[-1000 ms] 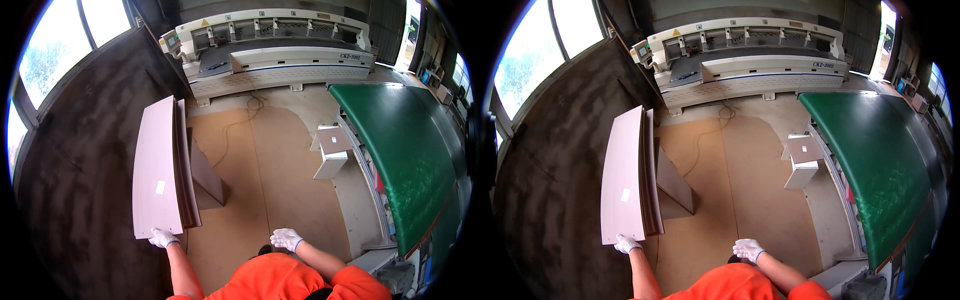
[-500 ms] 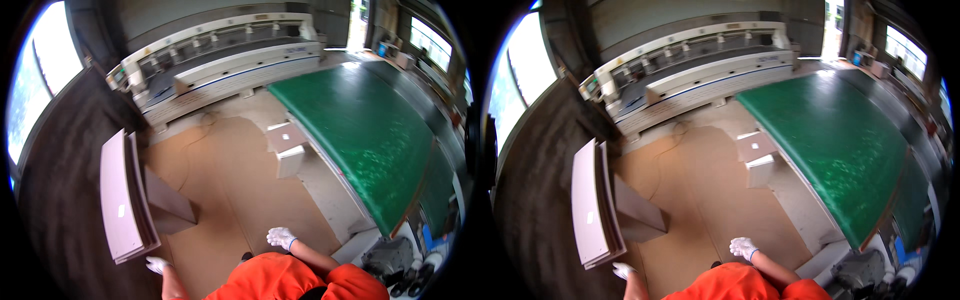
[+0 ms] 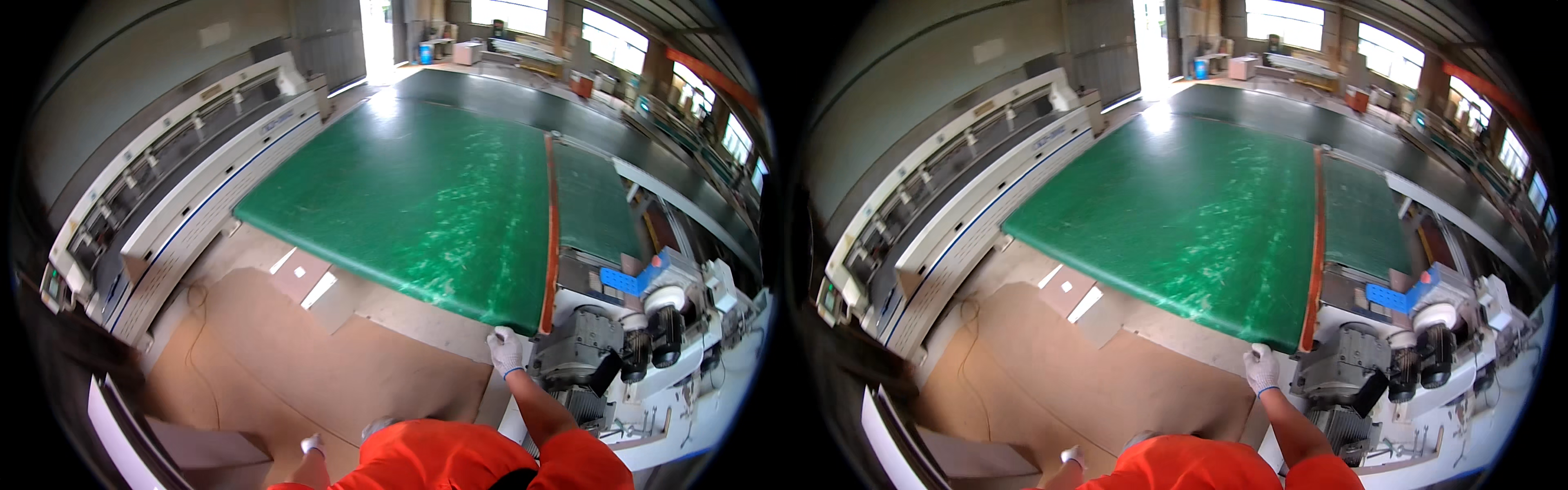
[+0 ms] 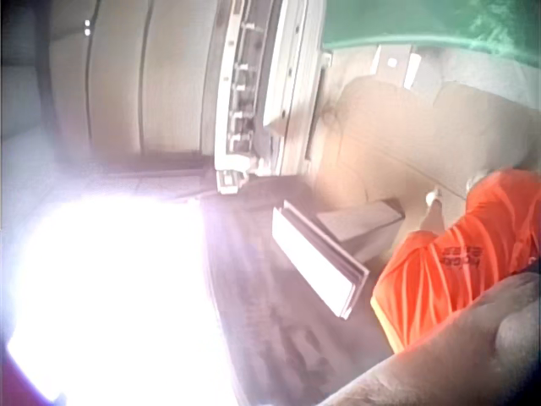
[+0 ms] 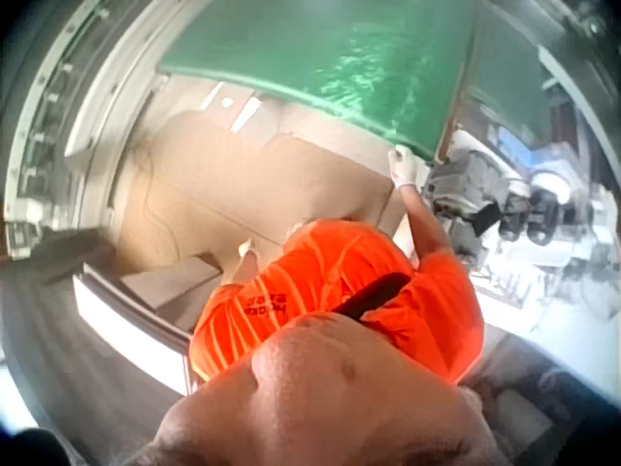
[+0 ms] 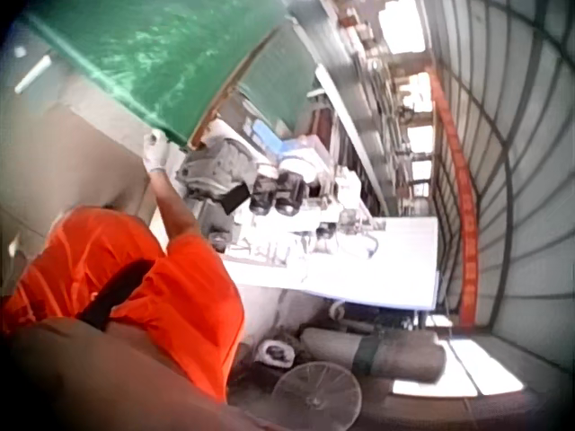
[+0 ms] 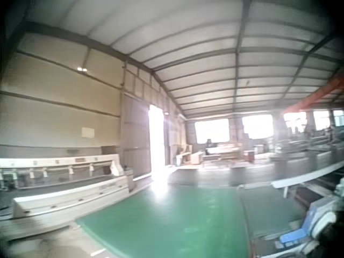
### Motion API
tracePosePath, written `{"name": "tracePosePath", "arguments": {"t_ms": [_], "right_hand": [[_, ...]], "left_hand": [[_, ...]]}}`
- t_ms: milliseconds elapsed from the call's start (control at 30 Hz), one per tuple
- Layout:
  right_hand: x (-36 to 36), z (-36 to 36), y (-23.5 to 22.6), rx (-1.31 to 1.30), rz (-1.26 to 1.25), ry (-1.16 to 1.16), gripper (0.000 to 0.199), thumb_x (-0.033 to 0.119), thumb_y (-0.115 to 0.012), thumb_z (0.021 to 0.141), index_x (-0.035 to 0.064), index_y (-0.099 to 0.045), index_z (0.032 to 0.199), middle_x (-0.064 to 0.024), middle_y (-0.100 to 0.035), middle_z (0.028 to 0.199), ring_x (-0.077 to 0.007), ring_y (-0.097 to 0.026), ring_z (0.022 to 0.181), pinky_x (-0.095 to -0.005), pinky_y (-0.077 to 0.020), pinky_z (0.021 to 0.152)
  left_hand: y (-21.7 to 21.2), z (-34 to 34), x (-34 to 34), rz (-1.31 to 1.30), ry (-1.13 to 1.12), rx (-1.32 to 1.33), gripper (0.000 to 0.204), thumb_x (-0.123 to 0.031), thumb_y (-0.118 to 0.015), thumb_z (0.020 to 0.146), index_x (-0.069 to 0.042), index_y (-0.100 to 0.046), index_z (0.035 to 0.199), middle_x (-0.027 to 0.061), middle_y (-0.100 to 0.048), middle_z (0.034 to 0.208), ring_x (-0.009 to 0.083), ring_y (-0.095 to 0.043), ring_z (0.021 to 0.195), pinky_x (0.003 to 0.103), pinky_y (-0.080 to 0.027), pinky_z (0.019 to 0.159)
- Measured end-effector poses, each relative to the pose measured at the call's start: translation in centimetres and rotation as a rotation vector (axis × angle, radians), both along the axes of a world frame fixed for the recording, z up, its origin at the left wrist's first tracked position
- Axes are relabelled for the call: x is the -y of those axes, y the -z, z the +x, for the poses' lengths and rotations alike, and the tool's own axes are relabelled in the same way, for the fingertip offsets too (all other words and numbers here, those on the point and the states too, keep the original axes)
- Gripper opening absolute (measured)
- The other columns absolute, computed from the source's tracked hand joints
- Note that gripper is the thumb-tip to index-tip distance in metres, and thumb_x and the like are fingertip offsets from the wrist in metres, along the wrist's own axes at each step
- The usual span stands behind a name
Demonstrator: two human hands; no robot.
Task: The person repeatedly picks up pink rectangular panels from a stack, places them on a green conveyor belt, and pushes them through a machine. After processing, the person stacks the panels and then uses a handheld tool to apply a line along the edges of the panels on a separate machine bed.
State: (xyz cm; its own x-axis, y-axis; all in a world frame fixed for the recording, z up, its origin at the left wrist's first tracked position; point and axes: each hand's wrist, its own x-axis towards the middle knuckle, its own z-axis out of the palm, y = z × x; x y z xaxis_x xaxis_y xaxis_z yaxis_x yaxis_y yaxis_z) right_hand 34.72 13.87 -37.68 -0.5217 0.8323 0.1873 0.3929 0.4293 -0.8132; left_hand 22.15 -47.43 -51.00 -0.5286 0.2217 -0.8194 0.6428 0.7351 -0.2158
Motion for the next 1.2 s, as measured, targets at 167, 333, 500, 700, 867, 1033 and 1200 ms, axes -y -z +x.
{"name": "tracePosePath", "arguments": {"t_ms": [167,333,500,700,867,1033,1200], "right_hand": [[-4.3,2.8,-5.3,0.022,0.405,0.168,0.041,0.018,-0.081,0.085,0.0025,-0.070,0.122,-0.0203,-0.072,0.122,-0.0369,-0.069,0.113,-0.0439,-0.0544,0.101],[-8.9,2.6,-6.0,0.266,0.447,0.484,0.055,0.030,-0.078,0.086,0.0031,-0.063,0.131,-0.0248,-0.066,0.134,-0.0445,-0.063,0.123,-0.0502,-0.0508,0.105],[-11.7,0.2,-6.1,0.351,-0.008,0.661,0.066,0.052,-0.063,0.097,0.0036,-0.058,0.141,-0.0282,-0.071,0.122,-0.0479,-0.069,0.112,-0.0561,-0.0530,0.098],[-10.6,-0.3,-8.2,0.456,-0.106,0.800,0.050,0.050,-0.055,0.102,0.0097,-0.067,0.130,-0.0244,-0.074,0.117,-0.0454,-0.071,0.107,-0.0561,-0.0545,0.093],[-10.8,-3.9,-10.3,0.478,-0.144,0.855,0.055,0.056,-0.051,0.101,0.0104,-0.070,0.126,-0.0231,-0.075,0.115,-0.0441,-0.071,0.108,-0.0535,-0.0548,0.096],[-11.1,-3.1,-9.0,0.526,-0.155,0.916,0.055,0.057,-0.055,0.099,0.0089,-0.071,0.120,-0.0225,-0.076,0.111,-0.0417,-0.072,0.107,-0.0508,-0.0554,0.095],[-11.2,-3.1,-8.5,0.527,-0.138,0.929,0.059,0.059,-0.056,0.099,0.0069,-0.068,0.124,-0.0252,-0.075,0.112,-0.0414,-0.073,0.104,-0.0511,-0.0566,0.092]], "left_hand": [[-0.9,-14.2,-4.5,0.831,-1.486,-0.462,0.036,-0.033,-0.071,0.094,-0.003,-0.077,0.114,0.0170,-0.075,0.118,0.0313,-0.074,0.103,0.042,-0.059,0.081],[-7.3,-25.6,-23.6,1.259,-0.807,-0.812,0.052,-0.034,-0.072,0.095,0.005,-0.066,0.129,0.0247,-0.065,0.133,0.0413,-0.063,0.122,0.048,-0.050,0.106],[-17.3,-33.1,-40.4,1.580,-0.149,-0.870,0.057,-0.030,-0.071,0.094,0.005,-0.059,0.137,0.0289,-0.057,0.144,0.0492,-0.050,0.135,0.060,-0.036,0.118],[-18.4,-36.9,-52.1,1.287,0.040,-0.730,0.069,-0.045,-0.068,0.093,0.000,-0.058,0.144,0.0271,-0.051,0.155,0.0487,-0.038,0.150,0.064,-0.020,0.126],[-18.9,-42.6,-55.9,1.210,0.158,-0.692,0.067,-0.045,-0.062,0.098,0.000,-0.055,0.148,0.0262,-0.047,0.160,0.0477,-0.037,0.151,0.062,-0.022,0.127],[-20.3,-43.5,-62.5,1.205,0.230,-0.571,0.066,-0.044,-0.059,0.101,0.001,-0.054,0.149,0.0255,-0.046,0.161,0.0462,-0.037,0.152,0.059,-0.023,0.127],[-21.8,-39.3,-69.6,1.260,0.377,-0.398,0.071,-0.046,-0.063,0.098,0.004,-0.053,0.147,0.0268,-0.047,0.159,0.0464,-0.036,0.152,0.058,-0.020,0.128]]}}
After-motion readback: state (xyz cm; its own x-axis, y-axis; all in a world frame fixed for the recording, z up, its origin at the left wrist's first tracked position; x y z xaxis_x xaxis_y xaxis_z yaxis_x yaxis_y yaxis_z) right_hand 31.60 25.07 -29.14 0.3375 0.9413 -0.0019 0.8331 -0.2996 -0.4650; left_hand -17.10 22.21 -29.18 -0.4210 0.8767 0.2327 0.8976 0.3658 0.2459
